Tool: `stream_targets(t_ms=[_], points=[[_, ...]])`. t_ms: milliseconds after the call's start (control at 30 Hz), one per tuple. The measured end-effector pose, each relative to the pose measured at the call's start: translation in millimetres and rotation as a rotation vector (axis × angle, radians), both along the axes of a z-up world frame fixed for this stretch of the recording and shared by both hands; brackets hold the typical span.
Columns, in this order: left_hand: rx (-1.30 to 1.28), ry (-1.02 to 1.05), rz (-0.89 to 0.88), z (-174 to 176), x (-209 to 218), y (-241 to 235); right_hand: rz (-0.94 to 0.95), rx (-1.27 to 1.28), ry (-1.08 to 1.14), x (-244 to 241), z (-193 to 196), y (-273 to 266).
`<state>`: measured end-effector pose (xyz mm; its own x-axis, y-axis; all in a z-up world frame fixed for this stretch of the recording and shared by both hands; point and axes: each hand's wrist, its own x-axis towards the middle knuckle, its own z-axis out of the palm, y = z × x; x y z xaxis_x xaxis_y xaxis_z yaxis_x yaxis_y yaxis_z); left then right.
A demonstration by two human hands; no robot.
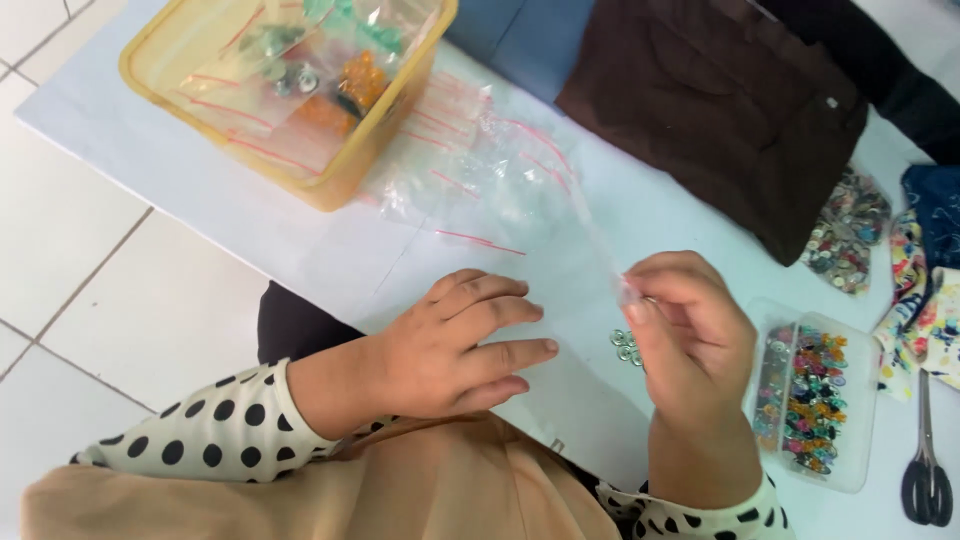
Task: Sorting small decorative buttons from a plastic container, arranging them on a table for counting, and then packing them into small zip-lock bags.
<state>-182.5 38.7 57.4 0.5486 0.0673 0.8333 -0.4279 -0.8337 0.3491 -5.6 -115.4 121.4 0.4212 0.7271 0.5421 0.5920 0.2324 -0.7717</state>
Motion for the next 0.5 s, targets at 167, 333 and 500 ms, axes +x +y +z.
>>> stream_targets(t_ms=[167, 333, 500], points=[[0.363, -0.268, 0.014, 125, 67, -19, -0.405, 0.161, -0.021, 3, 46, -66], [0.41, -0.377, -0.112, 178, 126, -58, -0.581, 0.333, -0.082, 40, 45, -112], [0.25, -0.19, -0.162, 149, 171, -67, -0.573, 0.347, 0.169, 47, 65, -103]])
